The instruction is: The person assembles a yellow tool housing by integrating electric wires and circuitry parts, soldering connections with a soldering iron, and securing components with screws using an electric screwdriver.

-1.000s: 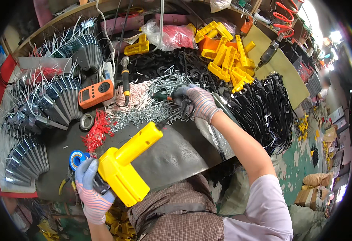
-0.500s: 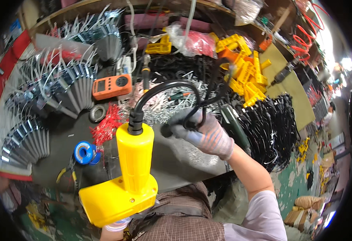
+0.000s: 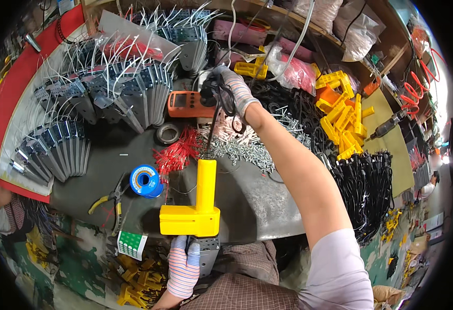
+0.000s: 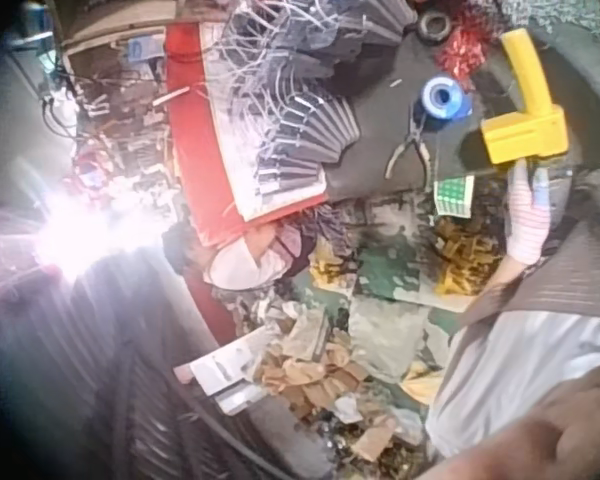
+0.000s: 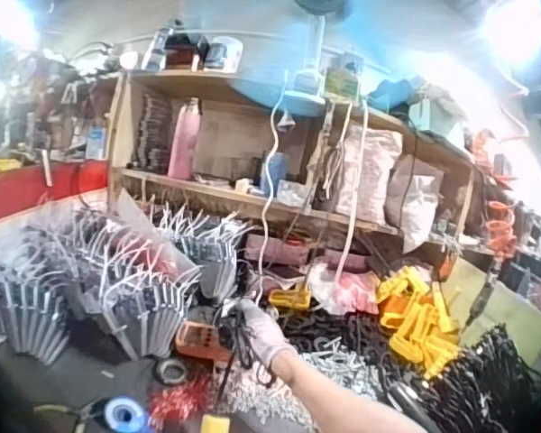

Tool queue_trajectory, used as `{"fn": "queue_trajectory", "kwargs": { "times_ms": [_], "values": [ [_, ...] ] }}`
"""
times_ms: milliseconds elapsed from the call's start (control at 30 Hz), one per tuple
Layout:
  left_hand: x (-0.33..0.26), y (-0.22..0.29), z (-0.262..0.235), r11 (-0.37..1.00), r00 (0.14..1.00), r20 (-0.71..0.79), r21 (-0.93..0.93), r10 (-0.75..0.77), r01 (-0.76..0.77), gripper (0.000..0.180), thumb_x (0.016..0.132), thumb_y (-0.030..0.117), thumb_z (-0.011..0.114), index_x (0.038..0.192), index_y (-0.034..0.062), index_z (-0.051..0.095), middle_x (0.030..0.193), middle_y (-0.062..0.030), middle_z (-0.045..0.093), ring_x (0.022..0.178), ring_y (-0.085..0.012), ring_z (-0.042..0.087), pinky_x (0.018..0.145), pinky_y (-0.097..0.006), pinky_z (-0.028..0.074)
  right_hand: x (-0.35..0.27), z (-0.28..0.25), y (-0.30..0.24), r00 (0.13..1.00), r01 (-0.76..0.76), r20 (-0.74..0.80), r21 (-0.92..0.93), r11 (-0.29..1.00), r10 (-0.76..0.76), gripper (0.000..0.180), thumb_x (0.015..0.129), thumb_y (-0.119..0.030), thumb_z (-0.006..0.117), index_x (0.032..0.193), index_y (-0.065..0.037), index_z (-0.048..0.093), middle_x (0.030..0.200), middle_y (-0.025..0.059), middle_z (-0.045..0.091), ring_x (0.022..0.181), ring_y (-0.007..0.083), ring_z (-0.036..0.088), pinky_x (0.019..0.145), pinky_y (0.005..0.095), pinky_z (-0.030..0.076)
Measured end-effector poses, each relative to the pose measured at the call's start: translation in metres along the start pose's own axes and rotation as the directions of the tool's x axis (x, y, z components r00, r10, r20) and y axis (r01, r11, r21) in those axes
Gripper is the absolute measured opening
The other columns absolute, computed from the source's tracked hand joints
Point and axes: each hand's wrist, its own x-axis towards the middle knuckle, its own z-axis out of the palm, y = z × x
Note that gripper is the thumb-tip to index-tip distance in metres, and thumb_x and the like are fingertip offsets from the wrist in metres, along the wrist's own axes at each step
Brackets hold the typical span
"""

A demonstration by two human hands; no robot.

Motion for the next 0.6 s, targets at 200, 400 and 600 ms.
{"fn": "queue_trajectory", "kwargs": {
  "times_ms": [200,400,600],
  "values": [
    [0.000,0.003,-0.004,0.900,0.983,-0.014,0.407,0.181,-0.159,0.043,0.090,0.029,0.063,0.120,-0.0010,0.056,0.111,-0.0243,0.057,0.103,-0.0419,0.056,0.088,-0.047,0.047,-0.003,-0.002,-0.001,0.999,-0.001,-0.047,-0.154,0.988,-0.007,0.027,0.092,-0.030,0.049,0.083,-0.006,0.059,0.071,0.0062,0.057,0.061,0.0174,0.046,0.062,0.0302,0.041],
    [-0.011,0.007,-0.035,0.919,0.958,-0.135,0.345,0.252,-0.193,0.036,0.086,0.020,0.067,0.118,0.0042,0.059,0.108,-0.0160,0.058,0.099,-0.0310,0.057,0.086,-0.040,0.047,-0.023,0.011,-0.007,0.995,-0.060,-0.086,-0.115,0.992,0.051,0.030,0.091,-0.035,0.051,0.079,-0.009,0.059,0.065,0.0033,0.054,0.057,0.0170,0.048,0.055,0.0315,0.040],
    [-0.003,-0.034,-0.101,0.972,0.678,-0.722,0.230,0.135,0.051,0.018,0.096,0.009,0.048,0.106,-0.0039,0.057,0.103,-0.0147,0.058,0.097,-0.0266,0.054,0.091,-0.036,0.042,-0.005,-0.004,0.018,0.920,0.388,0.257,-0.707,0.591,-0.297,0.032,0.088,-0.035,0.058,0.096,-0.005,0.065,0.079,0.0096,0.065,0.070,0.0195,0.060,0.071,0.0348,0.048]
  ]
}}
